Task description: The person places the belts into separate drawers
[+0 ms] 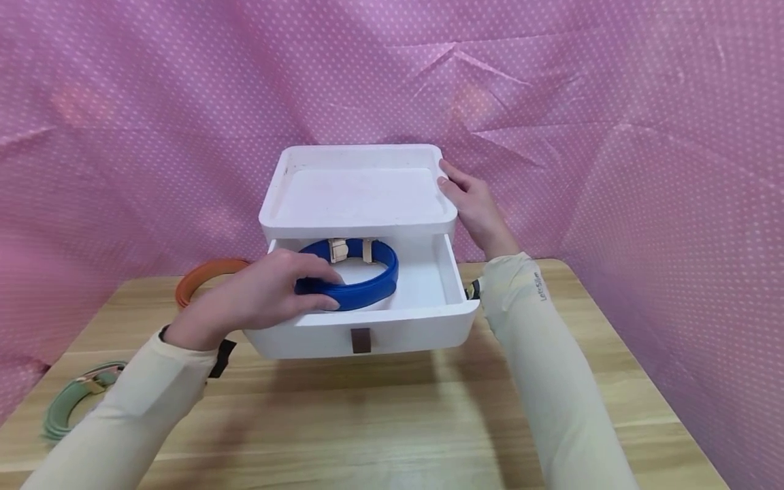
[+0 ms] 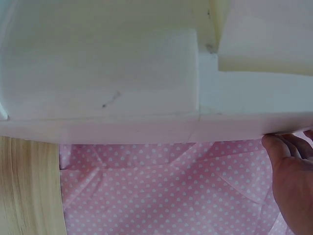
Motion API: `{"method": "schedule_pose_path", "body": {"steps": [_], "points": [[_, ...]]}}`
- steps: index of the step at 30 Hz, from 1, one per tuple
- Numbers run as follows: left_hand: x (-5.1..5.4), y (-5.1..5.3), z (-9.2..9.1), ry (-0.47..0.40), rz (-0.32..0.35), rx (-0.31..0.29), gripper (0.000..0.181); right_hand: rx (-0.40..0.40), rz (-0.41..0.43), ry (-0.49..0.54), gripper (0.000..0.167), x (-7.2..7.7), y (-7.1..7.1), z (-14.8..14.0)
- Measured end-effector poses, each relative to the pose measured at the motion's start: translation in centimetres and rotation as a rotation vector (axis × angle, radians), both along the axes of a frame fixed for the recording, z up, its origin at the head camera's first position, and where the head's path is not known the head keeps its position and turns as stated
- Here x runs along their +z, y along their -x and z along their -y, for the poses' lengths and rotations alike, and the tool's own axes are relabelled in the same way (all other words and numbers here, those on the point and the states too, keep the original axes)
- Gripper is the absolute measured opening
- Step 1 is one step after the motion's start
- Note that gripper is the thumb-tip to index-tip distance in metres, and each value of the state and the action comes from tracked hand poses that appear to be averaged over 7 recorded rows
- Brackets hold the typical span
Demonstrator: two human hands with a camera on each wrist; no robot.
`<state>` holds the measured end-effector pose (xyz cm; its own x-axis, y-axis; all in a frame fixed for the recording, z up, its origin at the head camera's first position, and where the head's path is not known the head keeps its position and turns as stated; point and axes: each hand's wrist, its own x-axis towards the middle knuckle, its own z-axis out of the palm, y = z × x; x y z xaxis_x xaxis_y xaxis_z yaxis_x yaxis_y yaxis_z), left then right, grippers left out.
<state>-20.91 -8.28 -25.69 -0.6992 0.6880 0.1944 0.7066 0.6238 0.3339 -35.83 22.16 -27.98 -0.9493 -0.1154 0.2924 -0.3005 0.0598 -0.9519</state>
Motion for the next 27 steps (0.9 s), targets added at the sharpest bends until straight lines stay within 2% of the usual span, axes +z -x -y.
{"method": "schedule_pose_path", "body": {"steps": [5,11,18,27], "points": [[0.2,0.1,-0.3,0.016,0.053,0.023,0.023,0.005,-0.001,0.01,0.052,0.0,0.0,0.0],[0.4,0.4,-0.7,0.052,0.051,-0.011,0.016,0.004,0.004,0.018,0.053,0.4,-0.1,-0.2],[0.5,1.1,-1.1,0.117,0.147,0.018,0.007,0.001,0.029,-0.002,0.053,0.4,0.0,-0.1],[0.7,1.2,-1.2,0.135,0.186,-0.002,0.004,0.001,0.028,-0.014,0.053,0.2,0.0,0.1]]}}
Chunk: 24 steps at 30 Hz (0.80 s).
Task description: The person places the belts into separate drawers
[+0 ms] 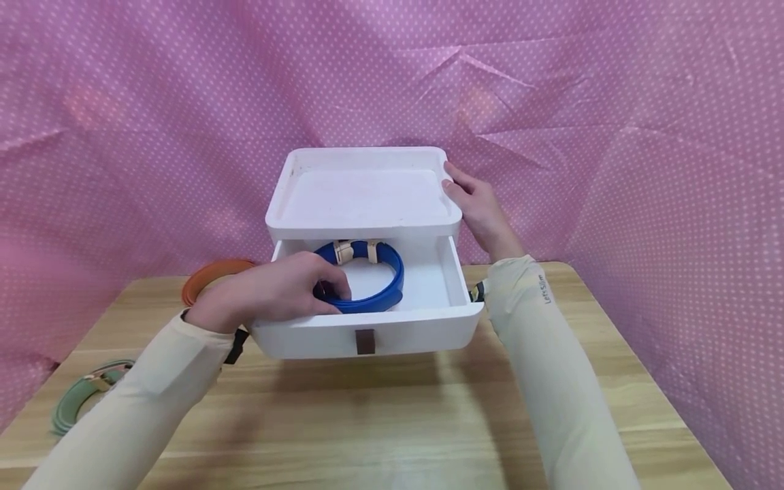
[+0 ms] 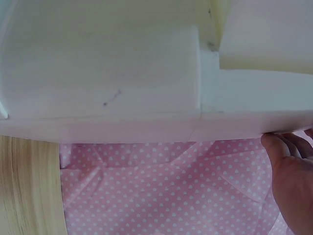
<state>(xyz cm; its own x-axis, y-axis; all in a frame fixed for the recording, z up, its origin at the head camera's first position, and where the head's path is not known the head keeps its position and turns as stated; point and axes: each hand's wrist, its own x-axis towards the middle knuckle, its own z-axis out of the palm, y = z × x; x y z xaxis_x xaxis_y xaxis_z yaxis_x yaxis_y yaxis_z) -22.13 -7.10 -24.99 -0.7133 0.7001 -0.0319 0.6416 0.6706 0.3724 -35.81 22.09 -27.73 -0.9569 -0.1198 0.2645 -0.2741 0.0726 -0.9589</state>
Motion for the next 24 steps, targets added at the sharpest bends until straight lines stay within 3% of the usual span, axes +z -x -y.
{"method": "schedule_pose_path", "body": {"steps": [6,11,15,24], "points": [[-0.4,-0.1,0.2,-0.059,0.006,-0.008,0.004,0.003,0.005,0.002,0.052,-0.2,0.1,-0.1],[-0.4,-0.3,0.3,-0.096,0.001,0.031,0.008,0.011,0.003,0.004,0.053,-0.2,0.0,-0.2],[-0.4,-0.5,0.6,-0.142,-0.024,0.059,0.01,0.003,0.006,-0.009,0.052,-0.2,0.0,-0.3],[-0.3,-0.8,1.7,-0.313,-0.118,0.018,0.012,0.009,-0.025,-0.012,0.053,-0.2,0.1,-0.1]]}}
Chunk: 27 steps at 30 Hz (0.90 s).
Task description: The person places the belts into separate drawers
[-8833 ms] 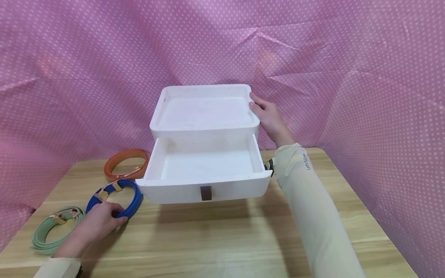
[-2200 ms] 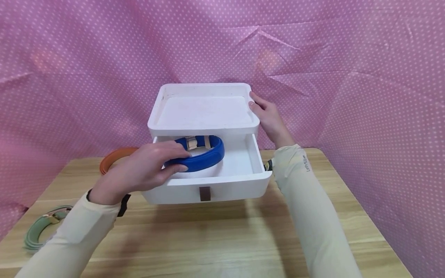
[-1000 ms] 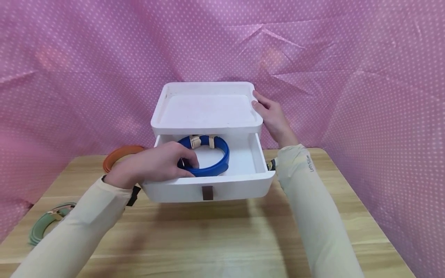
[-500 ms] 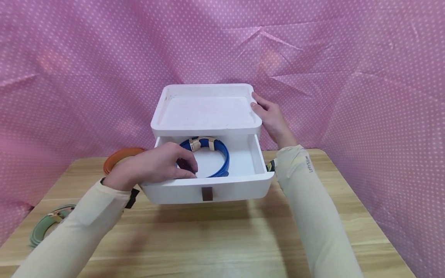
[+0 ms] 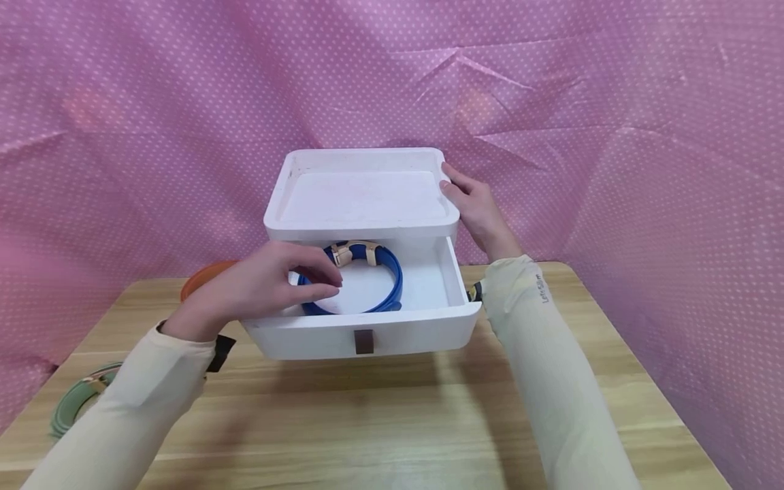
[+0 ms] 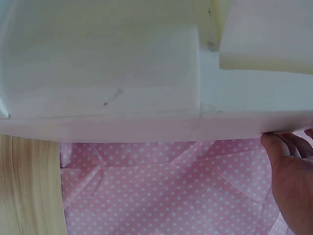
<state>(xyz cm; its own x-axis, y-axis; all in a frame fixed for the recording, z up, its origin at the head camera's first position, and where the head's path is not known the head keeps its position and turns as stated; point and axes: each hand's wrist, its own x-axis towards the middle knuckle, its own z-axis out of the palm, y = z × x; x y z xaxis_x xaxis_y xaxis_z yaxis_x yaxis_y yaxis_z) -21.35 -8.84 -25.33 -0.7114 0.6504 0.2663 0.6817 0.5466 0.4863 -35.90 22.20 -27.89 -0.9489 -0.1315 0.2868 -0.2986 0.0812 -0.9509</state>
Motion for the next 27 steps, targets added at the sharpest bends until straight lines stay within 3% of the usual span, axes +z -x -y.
{"method": "schedule_pose_path", "body": {"steps": [8,12,17,22,27], "points": [[-0.4,0.0,0.5,-0.035,-0.026,0.007,0.012,0.003,-0.005,0.006,0.053,-0.1,0.1,0.1],[-0.5,-0.5,0.9,-0.103,-0.078,0.002,0.011,0.003,-0.011,-0.005,0.053,0.0,0.0,0.1],[-0.6,-2.0,1.3,-0.231,-0.159,-0.002,0.011,-0.001,-0.004,-0.013,0.052,0.0,-0.1,0.1],[-1.3,-3.9,0.8,-0.413,-0.239,-0.001,0.012,-0.002,-0.009,-0.01,0.052,0.0,-0.1,0.0],[-2.5,-5.3,-0.4,-0.573,-0.236,-0.084,0.017,-0.007,-0.001,-0.014,0.053,0.1,-0.2,-0.1]]}}
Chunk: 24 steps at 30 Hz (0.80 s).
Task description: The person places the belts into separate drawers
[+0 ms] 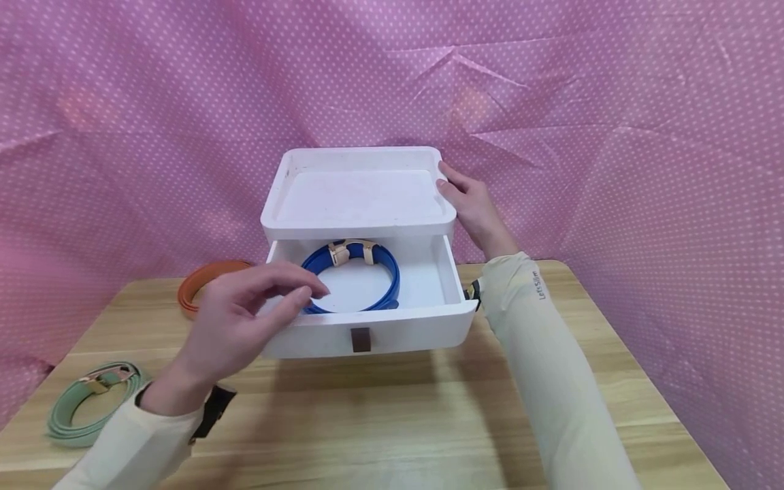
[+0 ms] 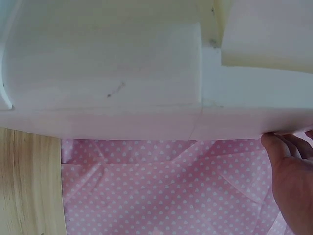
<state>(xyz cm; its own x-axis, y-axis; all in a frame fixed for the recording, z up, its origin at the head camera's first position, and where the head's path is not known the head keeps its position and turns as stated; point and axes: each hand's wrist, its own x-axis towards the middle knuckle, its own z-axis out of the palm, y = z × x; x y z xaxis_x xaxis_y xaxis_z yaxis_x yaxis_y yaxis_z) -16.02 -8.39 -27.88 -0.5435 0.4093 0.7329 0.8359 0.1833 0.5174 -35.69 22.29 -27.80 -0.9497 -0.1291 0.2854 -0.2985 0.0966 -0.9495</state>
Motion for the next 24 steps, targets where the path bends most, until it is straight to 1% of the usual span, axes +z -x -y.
{"method": "schedule_pose_path", "body": {"steps": [3,6,8,10,12,13,16,18,20,22,24], "points": [[-0.7,-0.6,-1.0,-0.04,-0.007,-0.084,0.017,0.001,-0.007,0.001,0.053,0.0,0.0,-0.1],[-1.3,-1.0,-1.9,-0.042,-0.029,-0.164,0.017,0.005,-0.009,0.005,0.053,0.0,0.0,-0.1],[-1.6,-1.3,-2.2,-0.019,-0.038,-0.222,0.017,0.009,-0.009,0.002,0.053,-0.1,0.0,-0.1],[-2.0,-1.5,-2.3,0.03,-0.021,-0.273,0.015,0.008,0.003,0.003,0.053,-0.1,-0.1,0.0],[-2.3,-1.7,-2.4,0.095,0.021,-0.294,0.012,0.003,0.005,0.005,0.052,0.0,-0.1,0.0],[-2.5,-1.7,-2.4,0.129,0.044,-0.295,0.011,0.002,0.004,0.007,0.052,0.0,-0.1,0.1],[-3.4,-1.9,-2.6,0.189,0.158,-0.275,0.011,0.004,0.001,0.02,0.052,-0.1,-0.1,0.1],[-4.1,-1.9,-2.8,0.196,0.251,-0.281,0.013,0.006,-0.002,0.027,0.052,-0.1,-0.1,0.1],[-4.9,-1.9,-3.2,0.182,0.355,-0.287,0.015,0.007,-0.008,0.033,0.052,-0.1,-0.1,0.1],[-5.7,-1.9,-3.4,0.163,0.443,-0.284,0.018,0.014,-0.011,0.043,0.052,-0.2,-0.1,0.1],[-6.3,-1.9,-3.5,0.148,0.508,-0.273,0.02,0.018,-0.01,0.049,0.052,-0.2,-0.1,0.2]]}}
